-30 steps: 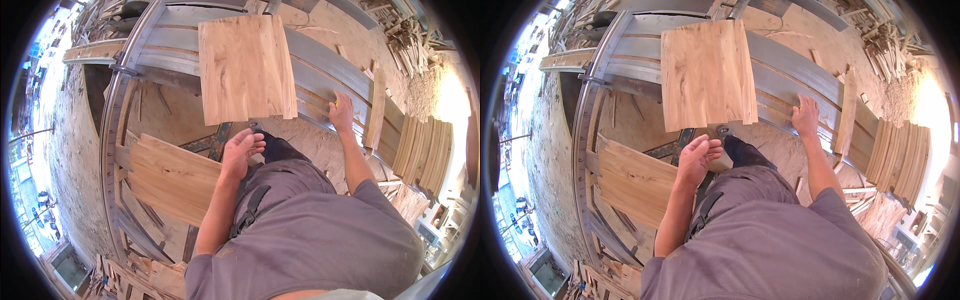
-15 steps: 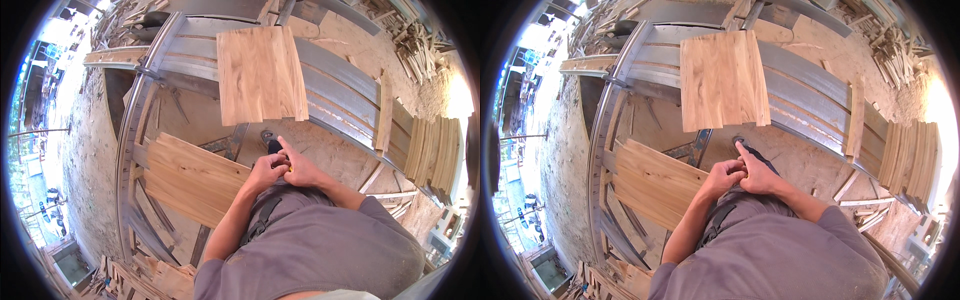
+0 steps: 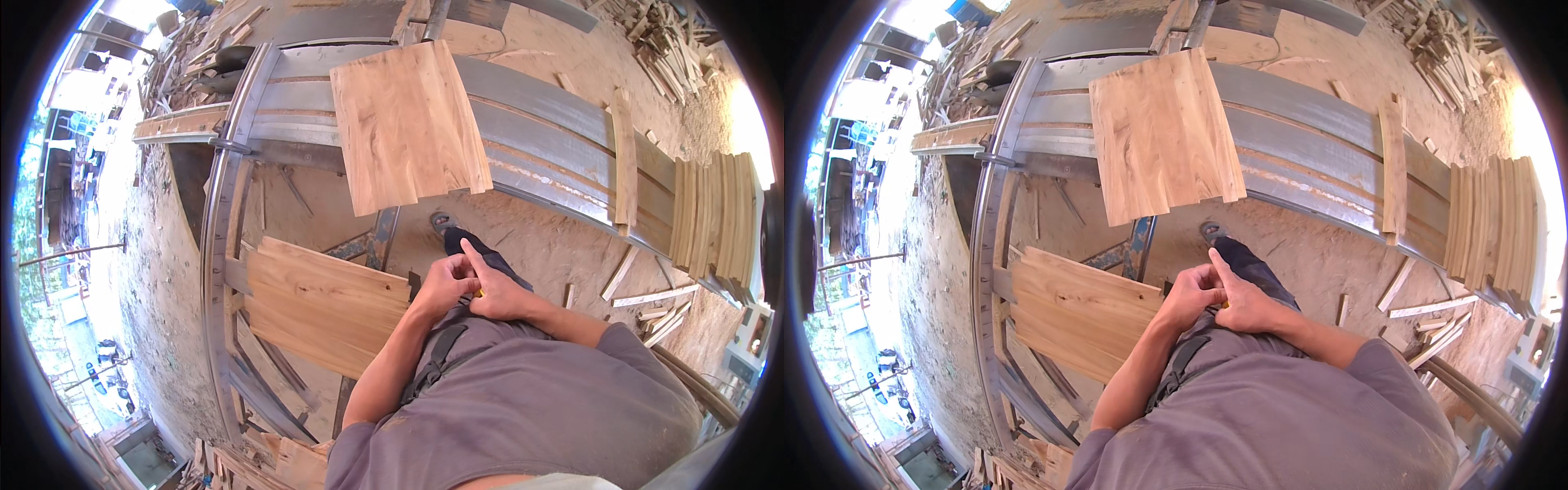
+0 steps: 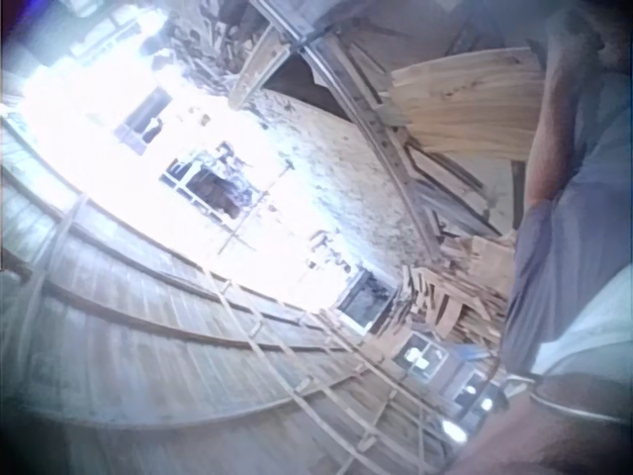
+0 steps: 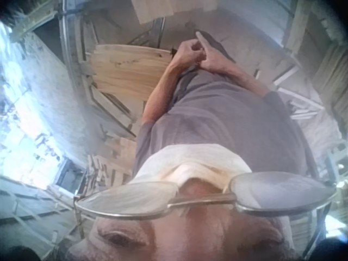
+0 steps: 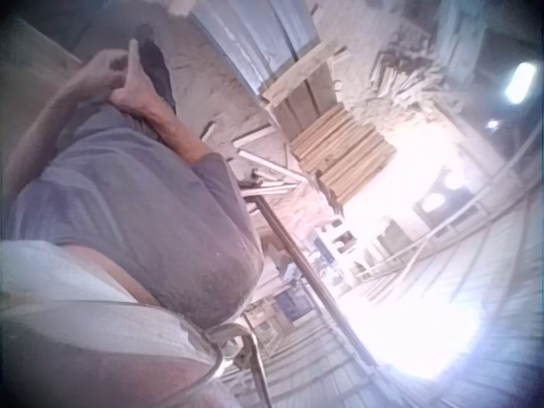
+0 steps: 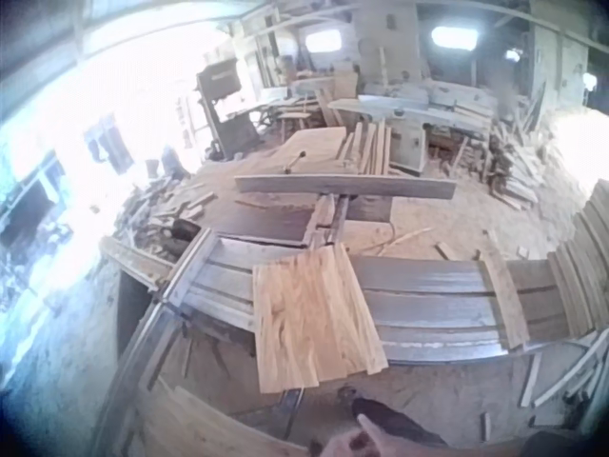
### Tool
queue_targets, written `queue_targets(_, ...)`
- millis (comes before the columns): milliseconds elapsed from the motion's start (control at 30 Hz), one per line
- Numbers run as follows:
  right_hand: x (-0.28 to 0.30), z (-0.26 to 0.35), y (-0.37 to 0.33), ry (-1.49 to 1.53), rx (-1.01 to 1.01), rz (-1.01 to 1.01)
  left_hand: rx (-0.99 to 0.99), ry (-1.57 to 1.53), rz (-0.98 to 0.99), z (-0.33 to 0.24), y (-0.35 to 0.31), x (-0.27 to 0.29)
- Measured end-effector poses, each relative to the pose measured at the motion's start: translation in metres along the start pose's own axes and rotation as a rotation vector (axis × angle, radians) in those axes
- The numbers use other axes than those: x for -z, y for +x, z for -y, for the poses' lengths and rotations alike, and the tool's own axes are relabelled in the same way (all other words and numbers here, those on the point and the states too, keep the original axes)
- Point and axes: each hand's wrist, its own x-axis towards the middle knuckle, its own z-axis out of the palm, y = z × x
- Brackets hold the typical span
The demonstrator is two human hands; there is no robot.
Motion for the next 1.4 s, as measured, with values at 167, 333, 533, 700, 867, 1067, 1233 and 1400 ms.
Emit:
queue_targets(167, 0.014, -0.034, -0.009, 0.010, -0.146, -0.077, -0.158, -0.289, -0.189, -0.041, 0.008, 0.041)
queue_targets(333, 0.018, -0.017, -0.024, 0.250, -0.143, -0.034, 0.007, 0.219, 0.056, -0.054, 0.016, 0.040)
queue_targets(533, 0.007, -0.027, -0.005, 0.215, 0.135, -0.091, 0.036, 0.407, 0.237, -0.038, 0.025, -0.011)
queue_targets(700, 0.015, -0.018, -0.005, 0.175, 0.078, -0.061, 0.017, 0.318, 0.153, -0.022, 0.021, -0.005)
queue_targets(867, 0.034, -0.057, -0.014, 0.132, -0.064, -0.035, -0.117, 0.011, -0.198, -0.064, 0.015, 0.032)
queue_targets(1067, 0.069, -0.140, -0.055, 0.237, -0.290, 0.025, -0.487, -0.161, -0.780, -0.109, 0.027, 0.187)
queue_targets(1233, 0.051, -0.087, -0.012, 0.621, -0.277, -0.185, -0.225, 0.052, -0.870, -0.052, 0.059, 0.188)
queue_targets(1400, 0.068, -0.047, 0.059, 0.558, -0.135, -0.406, -0.169, -0.049, -0.692, -0.021, 0.058, 0.122)
